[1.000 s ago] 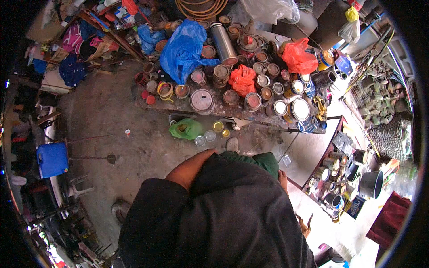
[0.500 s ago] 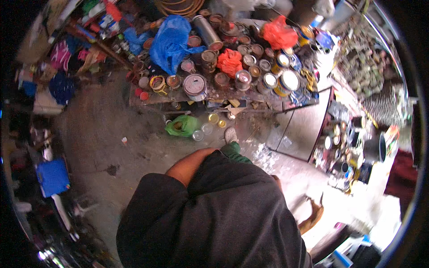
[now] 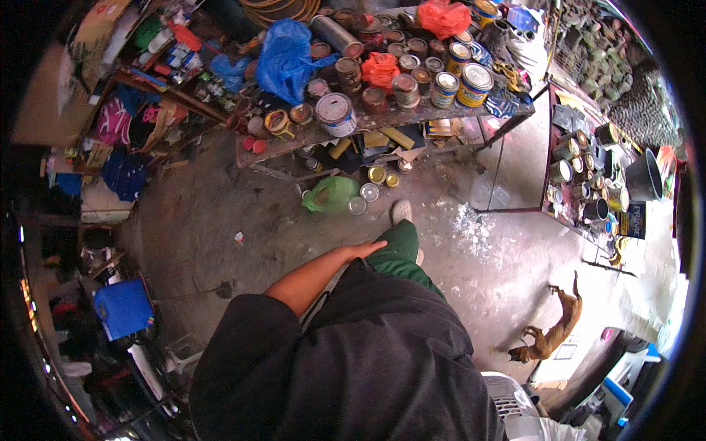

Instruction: The person opens a small paint can, scoops contents into a larger container, and stirs the mixture with a stick. They handle several cans and a plastic bag while working at a cluttered table.

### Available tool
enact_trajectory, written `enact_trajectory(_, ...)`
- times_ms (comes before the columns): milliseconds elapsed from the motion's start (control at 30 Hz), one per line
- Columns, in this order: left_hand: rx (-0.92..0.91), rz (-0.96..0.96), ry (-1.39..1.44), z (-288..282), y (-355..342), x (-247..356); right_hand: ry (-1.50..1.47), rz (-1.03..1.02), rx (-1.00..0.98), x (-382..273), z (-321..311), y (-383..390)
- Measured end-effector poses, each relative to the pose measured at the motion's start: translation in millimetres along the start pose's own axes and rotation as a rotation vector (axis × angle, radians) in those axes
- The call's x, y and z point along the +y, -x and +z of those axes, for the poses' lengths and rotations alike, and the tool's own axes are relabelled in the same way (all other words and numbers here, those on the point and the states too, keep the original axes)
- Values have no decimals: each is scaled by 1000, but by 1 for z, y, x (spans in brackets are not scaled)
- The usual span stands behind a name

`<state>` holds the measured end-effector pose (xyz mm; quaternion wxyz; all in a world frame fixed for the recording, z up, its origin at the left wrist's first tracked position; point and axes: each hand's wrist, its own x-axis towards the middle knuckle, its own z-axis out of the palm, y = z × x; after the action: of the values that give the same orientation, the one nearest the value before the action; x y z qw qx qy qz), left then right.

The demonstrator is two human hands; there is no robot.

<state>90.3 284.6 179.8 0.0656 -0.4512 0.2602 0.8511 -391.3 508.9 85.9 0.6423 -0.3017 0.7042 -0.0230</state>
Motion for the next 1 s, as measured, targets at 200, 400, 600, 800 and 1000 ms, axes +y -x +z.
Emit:
enact_trajectory(200,472,-16,-117,-10,2,-67,17,-2,-6,-16,2,5)
enact_trajectory(400,533,-187,-537,-97,27,-148,-2,-472,175,-196,-21,29)
enact_trajectory(600,597,-43,-794,-110,67,-226,255,-1357,597,-541,8,338)
enact_trajectory(800,752,61,-879,-178,122,-297,754,-2012,906,-639,115,483)
enact_trajectory(1000,804,269,-309,-218,162,-392,1014,-2027,1049,-686,209,505)
